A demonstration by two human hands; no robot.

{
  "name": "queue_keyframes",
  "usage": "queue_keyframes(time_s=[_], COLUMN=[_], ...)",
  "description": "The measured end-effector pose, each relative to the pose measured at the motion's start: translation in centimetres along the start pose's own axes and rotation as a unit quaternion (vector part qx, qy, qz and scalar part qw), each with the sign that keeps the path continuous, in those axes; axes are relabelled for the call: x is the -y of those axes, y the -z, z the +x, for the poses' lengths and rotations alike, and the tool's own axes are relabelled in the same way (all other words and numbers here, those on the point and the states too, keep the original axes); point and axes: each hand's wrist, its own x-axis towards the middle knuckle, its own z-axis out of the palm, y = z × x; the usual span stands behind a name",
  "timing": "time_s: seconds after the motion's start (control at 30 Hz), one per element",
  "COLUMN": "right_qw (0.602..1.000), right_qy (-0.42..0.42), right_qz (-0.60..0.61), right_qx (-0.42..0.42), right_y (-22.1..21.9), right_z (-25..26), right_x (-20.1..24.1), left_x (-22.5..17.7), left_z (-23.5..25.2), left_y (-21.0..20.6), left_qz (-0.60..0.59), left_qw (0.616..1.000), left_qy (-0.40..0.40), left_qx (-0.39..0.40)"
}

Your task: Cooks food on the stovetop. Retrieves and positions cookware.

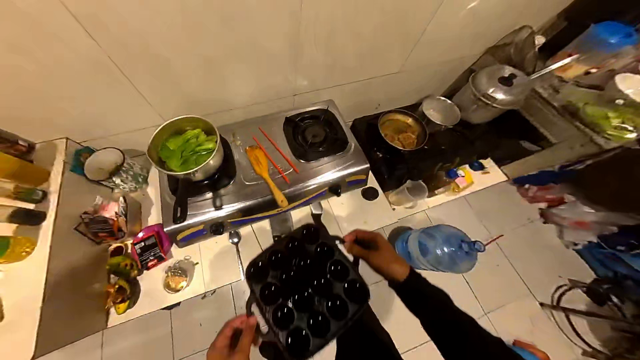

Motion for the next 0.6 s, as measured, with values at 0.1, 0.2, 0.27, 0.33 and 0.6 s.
queue_keyframes(time_s=[0.1, 0.2, 0.27, 0.33, 0.6], right_qw=[0.998, 0.997, 0.996, 0.995, 0.998], right_qy=[0.027, 0.026, 0.035, 0.043, -0.010], right_qz=[-0.043, -0.067, -0.080, -0.084, -0.032], right_qx=[-0.021, -0.026, -0.025, -0.027, -0.049], right_y=[7.2, 13.1, 15.9, 18.0, 20.6], right_z=[7.3, 15.4, 20.6, 25.6, 38.0], right_x=[2.9, 4.6, 4.9, 4.7, 0.4], left_x=[-4.4, -8.4, -11.1, -13.4, -16.2], left_z=[6.0, 13.1, 17.8, 22.3, 34.6], left_y=[-7.9, -14.9, -18.8, -22.0, -28.8], left_qz=[-0.017, -0.009, 0.012, 0.050, 0.149], left_qw=[0.999, 0.999, 0.999, 0.998, 0.985], left_qy=[-0.025, -0.030, -0.014, 0.013, 0.079], left_qx=[-0.025, -0.034, -0.042, -0.034, -0.049])
